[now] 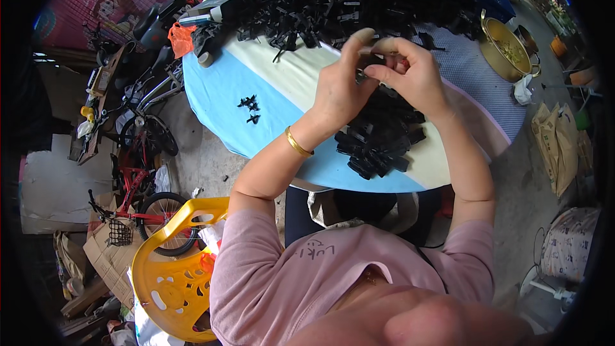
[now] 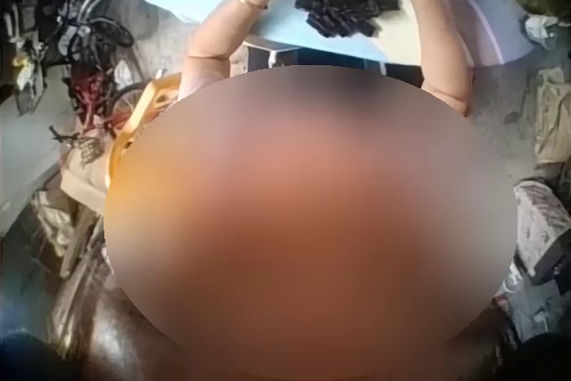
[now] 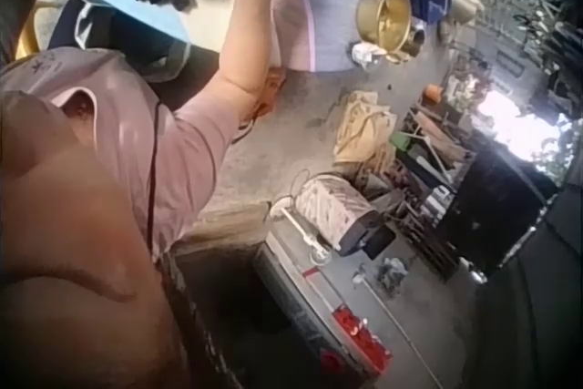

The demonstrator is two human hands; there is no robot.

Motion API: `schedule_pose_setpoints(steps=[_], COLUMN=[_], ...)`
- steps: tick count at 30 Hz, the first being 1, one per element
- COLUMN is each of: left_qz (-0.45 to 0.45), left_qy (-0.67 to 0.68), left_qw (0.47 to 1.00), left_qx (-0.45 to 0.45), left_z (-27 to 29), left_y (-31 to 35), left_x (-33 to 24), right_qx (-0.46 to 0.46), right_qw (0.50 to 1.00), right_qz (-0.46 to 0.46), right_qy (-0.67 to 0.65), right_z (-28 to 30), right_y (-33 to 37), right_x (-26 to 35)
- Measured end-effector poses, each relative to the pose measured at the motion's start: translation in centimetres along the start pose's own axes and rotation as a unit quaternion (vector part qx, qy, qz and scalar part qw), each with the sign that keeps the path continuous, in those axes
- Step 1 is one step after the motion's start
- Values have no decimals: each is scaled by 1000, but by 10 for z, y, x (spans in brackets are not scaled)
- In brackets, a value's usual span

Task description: Manually assembling small black plastic components at a workstation.

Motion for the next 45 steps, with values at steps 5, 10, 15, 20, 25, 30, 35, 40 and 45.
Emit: schedule_pose_setpoints(steps=[5,10,15,20,25,30,35,40,45], left_qz=[8,174,188,234,217,147,146,82,-9], left_qy=[113,482,532,512,449,392,370,321,149], left_qw=[987,823,791,800,863,908,916,944,989], left_qx=[116,245,236,207,80,40,43,-6,-17], left_z=[11,19,6,3,10,6,4,4,5], left_y=[-6,-10,-5,-2,-7,-3,3,4,4], left_x=[-3,20,17,22,14,11,8,11,6], right_qx=[-18,34,85,70,11,14,12,67,76], right_qw=[998,980,977,986,990,995,996,985,985], right_qz=[-17,-63,4,63,-19,-29,-39,-124,-126], right_qy=[-51,-184,-197,-136,-140,-92,-81,-103,-95], right_z=[20,27,17,11,16,0,0,2,9], right_y=[-2,-4,-3,-1,1,6,6,7,5], right_x=[-14,-19,-12,-7,-2,-1,-1,-1,-3])
Point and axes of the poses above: each hand's wrist, its own y-axis away from the middle knuckle, its own z-axis out of the back of the hand, x = y × z, the point moved 3 cm from there along -y, towards the middle knuckle, and after that the axes turned 1 degree about z, right-handed, at the moved point
